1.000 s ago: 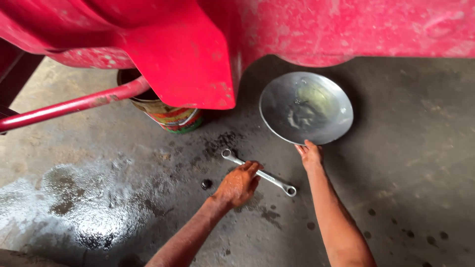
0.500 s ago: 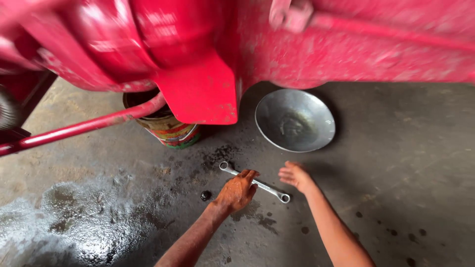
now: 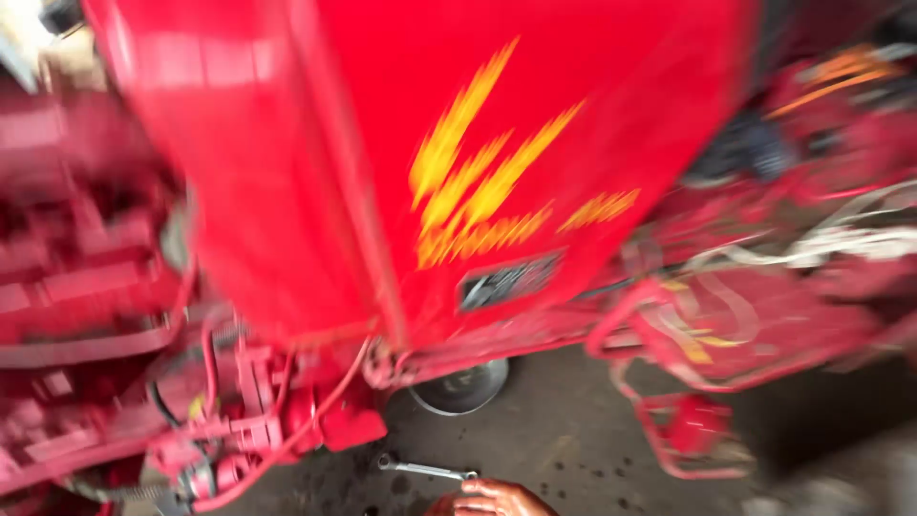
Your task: The person washes a red oil filter in a bowl of liquid, attaches it to a red tractor, and then walks to a shelf to pick up a wrench.
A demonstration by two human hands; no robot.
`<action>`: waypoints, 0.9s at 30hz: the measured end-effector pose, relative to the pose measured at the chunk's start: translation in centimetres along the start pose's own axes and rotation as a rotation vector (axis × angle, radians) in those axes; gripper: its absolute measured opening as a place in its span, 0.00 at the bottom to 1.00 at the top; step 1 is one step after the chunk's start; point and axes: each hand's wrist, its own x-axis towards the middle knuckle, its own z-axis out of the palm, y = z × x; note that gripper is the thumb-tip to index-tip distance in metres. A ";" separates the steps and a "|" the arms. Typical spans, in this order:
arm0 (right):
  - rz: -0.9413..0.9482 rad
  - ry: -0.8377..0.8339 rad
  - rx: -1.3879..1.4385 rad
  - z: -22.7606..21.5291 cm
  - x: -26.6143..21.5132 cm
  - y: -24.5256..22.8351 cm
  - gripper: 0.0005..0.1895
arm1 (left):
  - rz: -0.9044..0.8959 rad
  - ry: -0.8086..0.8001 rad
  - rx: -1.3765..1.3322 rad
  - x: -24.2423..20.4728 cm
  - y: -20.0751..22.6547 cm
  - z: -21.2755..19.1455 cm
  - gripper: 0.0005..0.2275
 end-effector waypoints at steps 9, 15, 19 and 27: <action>-0.235 0.276 -0.117 19.8 -29.4 -8.1 0.20 | -0.183 -0.003 -0.078 -8.9 27.1 -3.8 0.08; -0.361 0.502 -0.028 18.6 -40.9 -10.6 0.21 | -0.043 0.142 -0.307 -11.3 33.8 -0.4 0.07; -0.353 0.596 0.039 12.6 -45.2 -13.2 0.14 | -0.140 0.026 -0.332 -7.8 38.5 5.7 0.14; -0.560 0.345 -0.012 7.2 -48.2 -18.8 0.17 | 0.073 0.014 -0.414 -6.1 50.0 14.6 0.14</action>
